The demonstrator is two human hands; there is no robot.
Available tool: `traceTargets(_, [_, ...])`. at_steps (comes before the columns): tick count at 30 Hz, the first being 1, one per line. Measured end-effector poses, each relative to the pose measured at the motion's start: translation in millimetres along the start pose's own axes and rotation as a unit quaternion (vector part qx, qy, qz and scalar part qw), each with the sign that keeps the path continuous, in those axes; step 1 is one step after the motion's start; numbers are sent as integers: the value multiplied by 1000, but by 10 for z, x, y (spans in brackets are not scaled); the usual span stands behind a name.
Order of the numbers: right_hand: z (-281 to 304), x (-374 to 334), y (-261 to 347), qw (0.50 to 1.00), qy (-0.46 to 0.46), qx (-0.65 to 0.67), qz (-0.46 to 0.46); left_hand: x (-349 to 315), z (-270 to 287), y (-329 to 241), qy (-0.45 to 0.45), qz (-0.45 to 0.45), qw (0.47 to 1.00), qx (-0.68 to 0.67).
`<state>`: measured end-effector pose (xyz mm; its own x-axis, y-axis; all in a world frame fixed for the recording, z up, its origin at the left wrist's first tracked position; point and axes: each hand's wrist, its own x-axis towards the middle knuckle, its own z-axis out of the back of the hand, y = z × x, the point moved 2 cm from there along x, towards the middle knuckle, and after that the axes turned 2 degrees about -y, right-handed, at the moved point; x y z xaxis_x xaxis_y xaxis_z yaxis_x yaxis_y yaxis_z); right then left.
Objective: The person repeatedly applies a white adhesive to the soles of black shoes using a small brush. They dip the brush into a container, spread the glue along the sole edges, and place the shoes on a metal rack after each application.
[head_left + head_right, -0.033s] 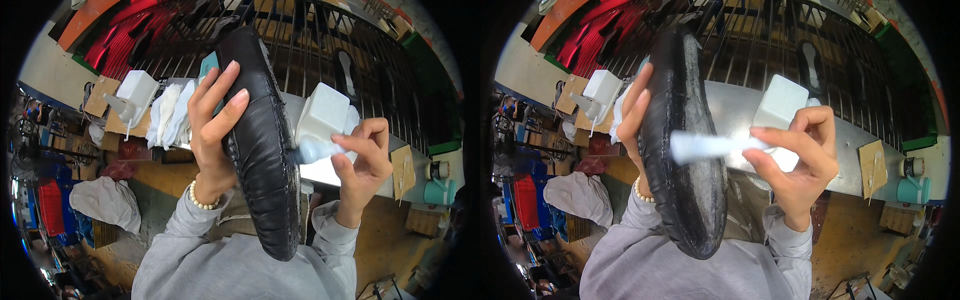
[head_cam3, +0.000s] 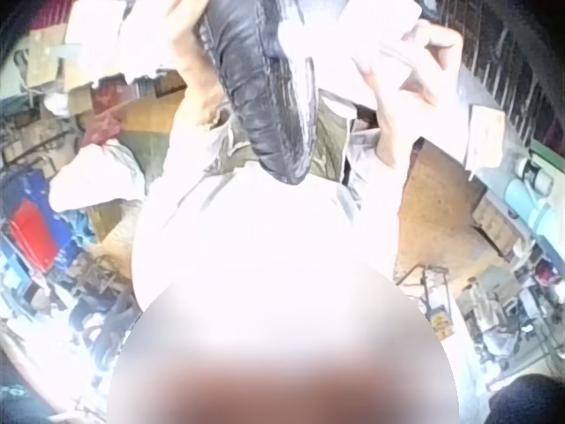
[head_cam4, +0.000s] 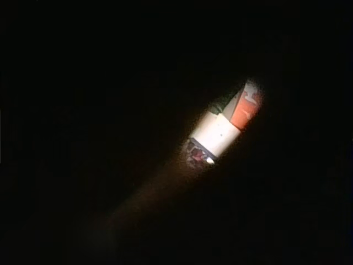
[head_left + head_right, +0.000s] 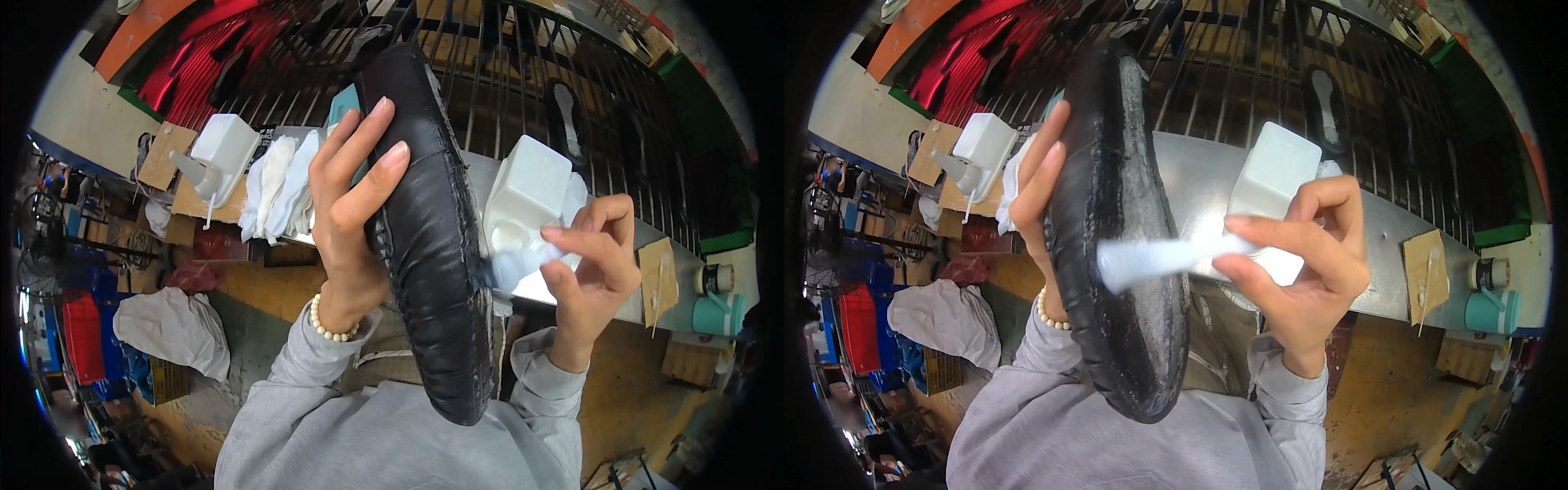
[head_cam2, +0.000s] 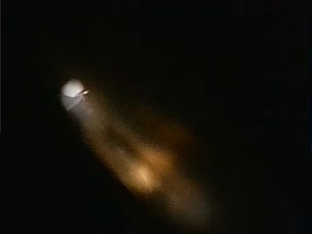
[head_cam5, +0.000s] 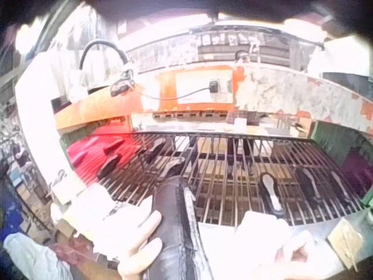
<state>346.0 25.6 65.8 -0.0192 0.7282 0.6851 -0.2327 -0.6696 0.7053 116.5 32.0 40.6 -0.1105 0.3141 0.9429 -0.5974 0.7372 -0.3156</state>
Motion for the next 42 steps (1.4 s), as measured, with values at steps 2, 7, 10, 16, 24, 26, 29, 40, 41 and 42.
traceTargets(2, [37,-20,-23,1000,18,17,11,14,21,-5,18,12,1000,19])
traceTargets(7, [67,-93,-54,998,27,36,33,36,33,70,34,50,997,40])
traceTargets(10, [66,-110,-48,998,19,45,46,9,32,61,32,93,995,25])
traceTargets(16, [78,-51,-62,996,24,37,78,-52,29,8,69,195,978,-27])
traceTargets(24, [-54,84,-58,991,40,67,112,-179,44,-75,120,356,916,-143])
traceTargets(26, [-101,159,-55,988,51,65,129,-202,88,-99,146,388,890,-190])
traceTargets(29, [-163,270,-52,985,58,63,150,-234,153,-148,193,435,837,-269])
traceTargets(40, [-135,566,-136,966,199,67,148,-521,252,-334,357,499,614,-496])
traceTargets(41, [-133,546,-202,972,201,69,102,-576,266,-333,370,530,565,-512])
traceTargets(42, [-133,514,-275,976,200,71,57,-625,279,-329,374,547,537,-522])
